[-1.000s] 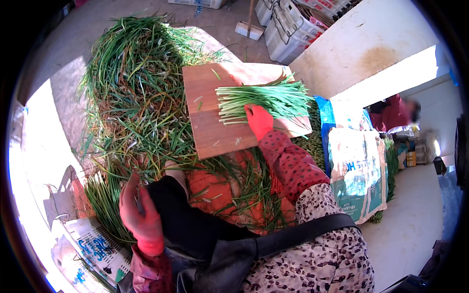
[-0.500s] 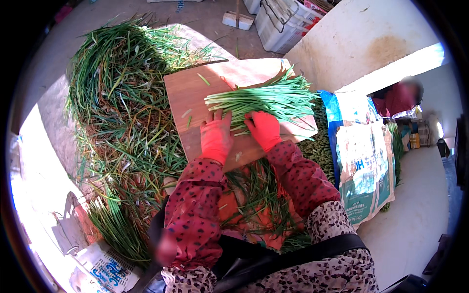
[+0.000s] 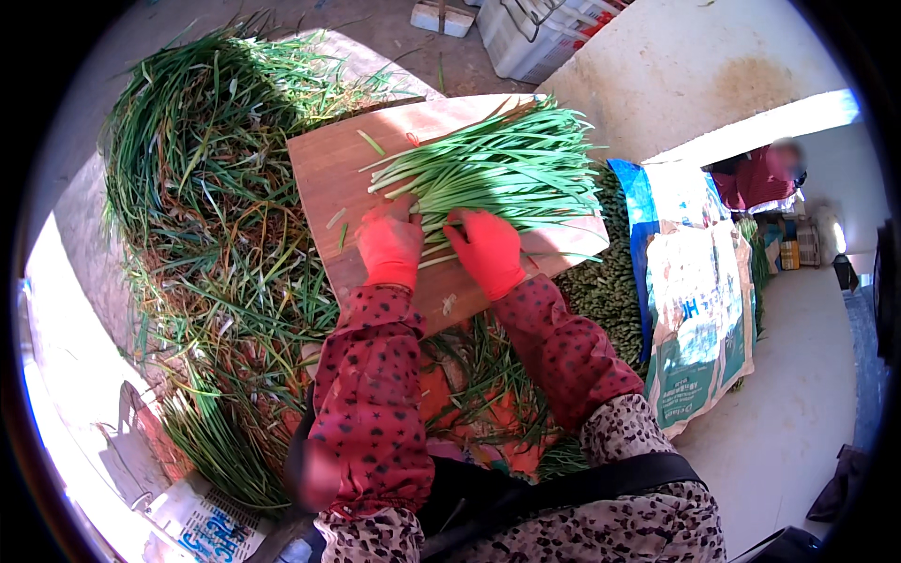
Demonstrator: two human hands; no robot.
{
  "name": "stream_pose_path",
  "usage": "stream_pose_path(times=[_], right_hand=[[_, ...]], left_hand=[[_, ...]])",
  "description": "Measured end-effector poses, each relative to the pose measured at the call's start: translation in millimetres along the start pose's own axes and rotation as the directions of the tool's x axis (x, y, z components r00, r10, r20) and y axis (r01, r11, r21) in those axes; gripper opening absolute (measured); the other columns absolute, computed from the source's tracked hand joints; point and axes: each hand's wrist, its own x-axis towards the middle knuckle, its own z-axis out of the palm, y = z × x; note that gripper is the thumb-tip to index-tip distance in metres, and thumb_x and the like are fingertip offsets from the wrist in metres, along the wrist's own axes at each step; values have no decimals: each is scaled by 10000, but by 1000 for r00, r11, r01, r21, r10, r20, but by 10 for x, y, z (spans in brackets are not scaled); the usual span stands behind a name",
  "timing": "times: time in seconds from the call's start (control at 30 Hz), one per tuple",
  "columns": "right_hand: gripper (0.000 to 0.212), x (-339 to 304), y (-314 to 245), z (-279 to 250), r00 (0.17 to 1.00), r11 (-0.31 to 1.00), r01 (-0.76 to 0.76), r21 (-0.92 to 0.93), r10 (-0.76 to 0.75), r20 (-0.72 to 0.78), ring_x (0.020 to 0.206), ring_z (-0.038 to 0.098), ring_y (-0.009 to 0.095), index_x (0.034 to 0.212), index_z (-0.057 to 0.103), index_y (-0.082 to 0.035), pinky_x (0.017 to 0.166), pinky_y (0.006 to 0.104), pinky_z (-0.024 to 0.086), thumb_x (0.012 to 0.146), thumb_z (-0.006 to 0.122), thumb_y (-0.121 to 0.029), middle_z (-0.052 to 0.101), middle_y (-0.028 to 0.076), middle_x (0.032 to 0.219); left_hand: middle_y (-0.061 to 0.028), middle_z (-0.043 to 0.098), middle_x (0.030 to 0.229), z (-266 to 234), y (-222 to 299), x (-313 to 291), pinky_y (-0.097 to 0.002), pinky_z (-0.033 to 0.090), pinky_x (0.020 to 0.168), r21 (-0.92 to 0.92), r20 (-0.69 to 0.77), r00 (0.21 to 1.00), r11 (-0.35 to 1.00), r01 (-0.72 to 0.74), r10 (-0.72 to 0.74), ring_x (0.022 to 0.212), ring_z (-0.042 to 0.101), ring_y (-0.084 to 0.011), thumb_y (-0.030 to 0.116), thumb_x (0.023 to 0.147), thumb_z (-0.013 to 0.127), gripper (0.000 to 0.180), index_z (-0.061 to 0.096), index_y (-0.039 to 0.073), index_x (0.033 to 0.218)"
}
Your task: The person sorts bundles of chives by hand, stripping off loose or yellowed leaves and aligning the stems one bundle at a time.
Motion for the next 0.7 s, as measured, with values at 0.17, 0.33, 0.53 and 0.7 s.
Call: stream_pose_path(times=[0.17,0.33,0.53,0.7], right_hand=[[119,65,57,185,997,995,64,-81,-67,-30,660,579,321,804,615,-110,583,435,457,788,638,-226,574,93,698],[105,-3,127,285,982,978,-132,162,151,-112,573,565,299,810,608,-81,538,412,464,815,608,-186,570,85,656],[190,-103,394,-433,715,137,-541,830,594,368,495,543,153,810,589,-32,442,291,439,878,574,-209,588,69,666],[222,-618,58,-861,579,169,-812,558,118,807,485,548,168,823,592,-41,446,303,429,914,512,-227,572,51,614]], left_hand=[[-92,660,878,-38,18,-44,-435,504,714,28,-15,1000,1000,-9,10,847,618,-321,218,728,696,244,689,241,970],[-91,649,891,-46,17,-100,-450,497,699,110,55,996,991,-74,68,852,606,-318,178,745,663,314,656,229,1055],[-98,579,1132,-108,155,-274,-453,459,812,185,132,971,957,-224,201,1016,561,-303,116,730,612,400,595,188,1123],[-106,535,1228,-470,532,-457,-445,422,899,339,263,952,909,-242,155,1154,499,-299,128,714,632,393,582,117,1104]])
